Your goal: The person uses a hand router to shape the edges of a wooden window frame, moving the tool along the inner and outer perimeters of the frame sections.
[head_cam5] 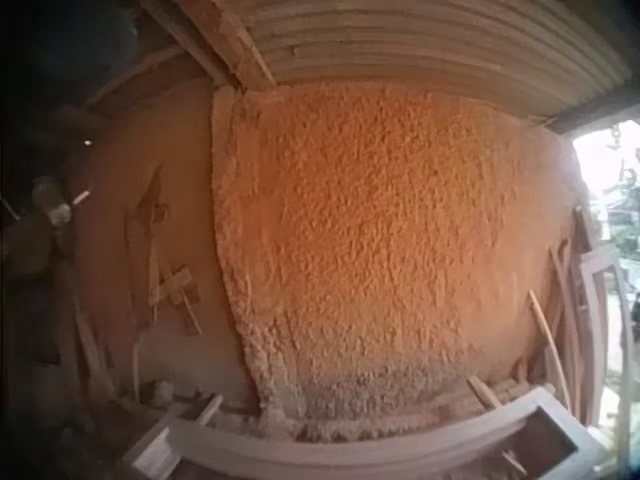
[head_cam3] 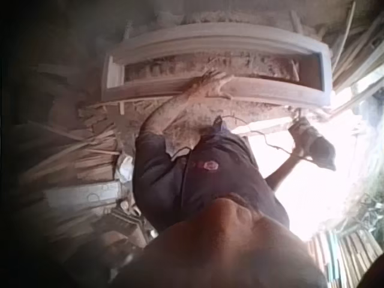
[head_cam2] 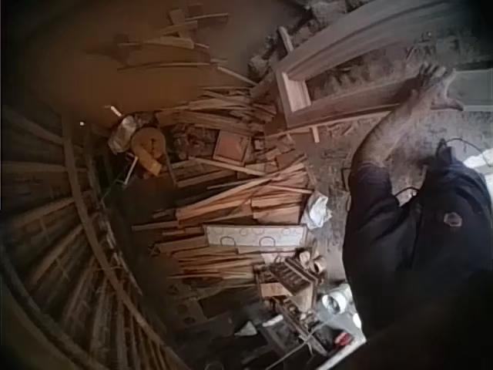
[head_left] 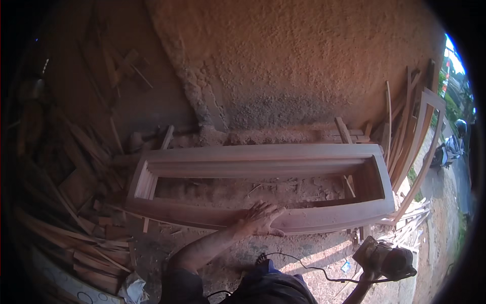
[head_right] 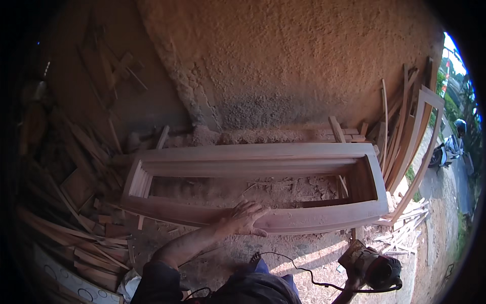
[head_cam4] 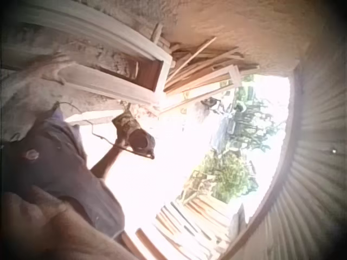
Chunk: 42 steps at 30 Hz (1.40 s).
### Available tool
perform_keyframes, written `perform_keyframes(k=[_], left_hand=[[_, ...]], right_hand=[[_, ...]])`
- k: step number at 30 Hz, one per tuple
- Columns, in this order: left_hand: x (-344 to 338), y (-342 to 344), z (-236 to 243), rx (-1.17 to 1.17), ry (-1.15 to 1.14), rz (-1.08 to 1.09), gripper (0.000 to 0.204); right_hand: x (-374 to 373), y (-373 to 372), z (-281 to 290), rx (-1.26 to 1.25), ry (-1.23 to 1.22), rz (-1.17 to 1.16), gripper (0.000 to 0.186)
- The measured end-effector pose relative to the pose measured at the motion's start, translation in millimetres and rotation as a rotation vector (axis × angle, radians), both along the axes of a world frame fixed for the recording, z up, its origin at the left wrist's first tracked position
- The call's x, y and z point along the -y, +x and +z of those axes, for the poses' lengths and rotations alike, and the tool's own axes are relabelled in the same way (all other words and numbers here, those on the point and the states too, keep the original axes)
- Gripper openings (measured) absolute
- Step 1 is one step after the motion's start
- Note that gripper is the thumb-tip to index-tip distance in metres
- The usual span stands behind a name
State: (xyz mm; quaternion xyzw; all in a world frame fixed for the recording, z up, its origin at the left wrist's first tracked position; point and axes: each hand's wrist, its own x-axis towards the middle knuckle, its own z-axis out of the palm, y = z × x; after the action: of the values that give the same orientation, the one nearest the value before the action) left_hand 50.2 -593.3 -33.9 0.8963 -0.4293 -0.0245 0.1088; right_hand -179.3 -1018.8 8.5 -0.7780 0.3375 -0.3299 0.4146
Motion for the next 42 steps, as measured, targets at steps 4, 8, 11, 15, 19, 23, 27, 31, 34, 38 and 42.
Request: perform_keyframes(k=[4, 8, 11, 15, 19, 23, 27, 31, 34, 38, 42], left_hand=[[-114, -6, -12, 0.013, 0.183, 0.211, 0.144], [-154, -11, -7, -0.125, 0.168, 0.298, 0.125], [-158, -18, -17, -0.015, 0.031, 0.295, 0.11], [-153, -16, -19, 0.047, 0.026, 0.262, 0.104], [-154, -20, -19, 0.048, -0.047, 0.259, 0.098], [-164, -22, -23, 0.052, -0.036, 0.317, 0.106], [-229, -36, 0, 0.278, -0.264, 0.44, 0.089], [-353, -46, 22, 0.202, -0.444, 0.721, 0.058], [-460, -38, 32, 0.256, -0.636, 0.806, 0.056], [-554, -14, 57, 0.203, -0.522, 0.873, 0.062], [-611, 32, 75, 0.046, -0.348, 0.763, 0.071]], right_hand=[[-15, 52, 22, 0.045, -0.058, 0.06, 0.081], [-41, 118, 33, 0.081, -0.035, 0.262, 0.082], [-69, 150, 36, 0.108, -0.01, 0.407, 0.083], [-109, 179, 36, 0.131, 0.029, 0.572, 0.084], [-166, 201, 38, 0.156, 0.084, 0.75, 0.085], [-249, 227, 56, 0.177, 0.163, 0.973, 0.086], [-347, 248, 76, 0.169, 0.226, 1.105, 0.086], [-462, 276, 87, 0.194, 0.327, 1.237, 0.08], [-558, 301, 96, 0.218, 0.289, 1.319, 0.061], [-679, 329, 95, 0.201, 0.511, 1.4, 0.054], [-763, 371, 50, 0.282, 0.481, 1.421, 0.063]])
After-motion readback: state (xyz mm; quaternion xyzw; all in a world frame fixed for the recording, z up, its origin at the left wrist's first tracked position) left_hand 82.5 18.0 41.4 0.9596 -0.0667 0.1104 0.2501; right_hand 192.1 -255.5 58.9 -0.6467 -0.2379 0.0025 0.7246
